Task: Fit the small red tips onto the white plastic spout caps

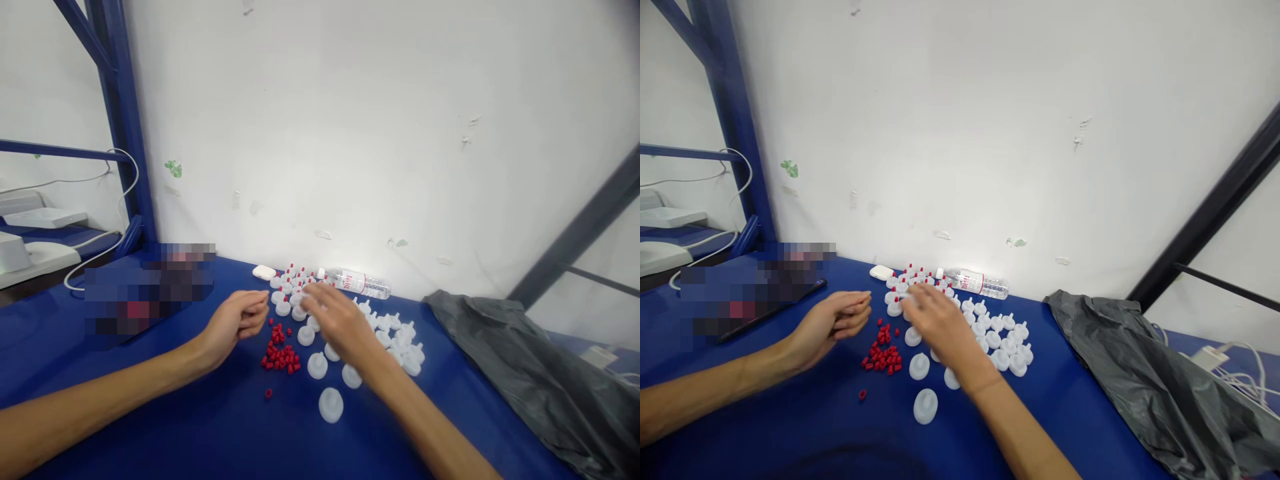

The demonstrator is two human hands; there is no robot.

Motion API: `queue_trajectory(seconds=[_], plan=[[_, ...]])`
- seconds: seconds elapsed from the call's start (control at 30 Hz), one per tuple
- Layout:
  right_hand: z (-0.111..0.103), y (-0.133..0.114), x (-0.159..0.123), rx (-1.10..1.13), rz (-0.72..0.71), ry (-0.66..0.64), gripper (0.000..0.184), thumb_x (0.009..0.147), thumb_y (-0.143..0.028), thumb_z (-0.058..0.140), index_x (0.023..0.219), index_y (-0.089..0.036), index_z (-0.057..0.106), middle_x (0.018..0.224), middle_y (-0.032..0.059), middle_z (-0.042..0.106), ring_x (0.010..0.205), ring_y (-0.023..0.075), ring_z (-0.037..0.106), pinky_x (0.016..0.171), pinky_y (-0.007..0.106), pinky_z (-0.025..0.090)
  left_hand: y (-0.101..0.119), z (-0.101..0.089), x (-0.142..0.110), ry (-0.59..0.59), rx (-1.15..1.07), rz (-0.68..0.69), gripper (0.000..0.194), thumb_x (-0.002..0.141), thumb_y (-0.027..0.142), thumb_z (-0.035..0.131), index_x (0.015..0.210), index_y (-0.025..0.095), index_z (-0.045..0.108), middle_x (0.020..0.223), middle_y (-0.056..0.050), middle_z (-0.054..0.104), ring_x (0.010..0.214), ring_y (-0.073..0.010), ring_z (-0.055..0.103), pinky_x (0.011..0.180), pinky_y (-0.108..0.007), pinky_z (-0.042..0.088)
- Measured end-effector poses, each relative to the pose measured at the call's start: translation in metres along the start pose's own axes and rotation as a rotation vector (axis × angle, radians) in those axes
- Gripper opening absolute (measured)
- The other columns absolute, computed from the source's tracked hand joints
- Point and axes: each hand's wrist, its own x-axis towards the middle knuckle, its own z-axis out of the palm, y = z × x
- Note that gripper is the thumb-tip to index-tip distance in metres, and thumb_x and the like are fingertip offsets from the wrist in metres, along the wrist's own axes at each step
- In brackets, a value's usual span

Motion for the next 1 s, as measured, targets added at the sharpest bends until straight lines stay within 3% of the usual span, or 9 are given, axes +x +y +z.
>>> queue_trajectory(seconds=[0.17, 0.27, 0.37, 0.53, 0.77, 1.0], plan=[[-0.007, 0.054, -0.020, -0.060, 0.326, 0.047, 0.034, 0.109, -0.027, 0.035, 0.118, -0.021, 0.067, 0.124, 0.0154, 0.069, 0.102, 0.0285, 0.072, 0.088, 0.046, 0.061, -0.007, -0.017, 0.014, 0.113, 0.100, 0.001, 0.042, 0.096, 0.056, 0.032, 0.066, 0.027, 0.027, 0.056, 0.009, 0.025, 0.050, -0.0128, 0.027, 0.049, -0.028, 0.025], [-0.009, 0.071, -0.026, -0.070, 0.415, 0.033, 0.041, 0.110, -0.033, 0.032, 0.128, -0.019, 0.065, 0.127, 0.0158, 0.069, 0.113, 0.0310, 0.069, 0.100, 0.050, 0.056, -0.015, -0.015, 0.018, 0.111, 0.243, 0.022, 0.042, 0.094, 0.058, 0.040, 0.070, 0.024, 0.045, 0.062, 0.006, 0.042, 0.057, -0.0152, 0.039, 0.055, -0.029, 0.032], [-0.005, 0.080, -0.031, -0.063, 0.434, -0.041, 0.046, 0.109, -0.033, 0.032, 0.137, -0.018, 0.065, 0.140, 0.0147, 0.068, 0.135, 0.0333, 0.058, 0.115, 0.055, 0.045, -0.019, -0.010, 0.014, 0.082, 0.393, 0.051, 0.038, 0.093, 0.056, 0.047, 0.080, 0.022, 0.059, 0.071, 0.003, 0.054, 0.069, -0.0192, 0.050, 0.066, -0.033, 0.038], [0.007, 0.086, -0.040, -0.013, 0.415, -0.204, 0.050, 0.109, -0.032, 0.033, 0.144, -0.013, 0.063, 0.151, 0.0160, 0.062, 0.144, 0.0311, 0.054, 0.124, 0.054, 0.038, -0.021, -0.009, 0.010, 0.064, 0.586, 0.077, 0.034, 0.095, 0.046, 0.048, 0.099, 0.021, 0.070, 0.093, -0.005, 0.067, 0.082, -0.0250, 0.060, 0.081, -0.040, 0.044], [0.008, 0.083, -0.042, 0.041, 0.421, -0.311, 0.055, 0.110, -0.037, 0.028, 0.150, -0.015, 0.059, 0.159, 0.0171, 0.053, 0.150, 0.0314, 0.047, 0.126, 0.058, 0.033, -0.022, -0.010, 0.011, 0.028, 0.729, 0.052, 0.028, 0.094, 0.031, 0.050, 0.107, 0.021, 0.074, 0.097, -0.007, 0.068, 0.079, -0.0250, 0.060, 0.079, -0.040, 0.045], [-0.001, 0.078, -0.035, 0.077, 0.415, -0.301, 0.054, 0.112, -0.039, 0.022, 0.141, -0.018, 0.062, 0.150, 0.0149, 0.064, 0.143, 0.0303, 0.055, 0.123, 0.058, 0.035, -0.022, -0.008, 0.009, -0.012, 0.786, 0.043, 0.029, 0.093, 0.027, 0.051, 0.111, 0.022, 0.073, 0.094, -0.006, 0.068, 0.078, -0.0253, 0.060, 0.075, -0.038, 0.043]])
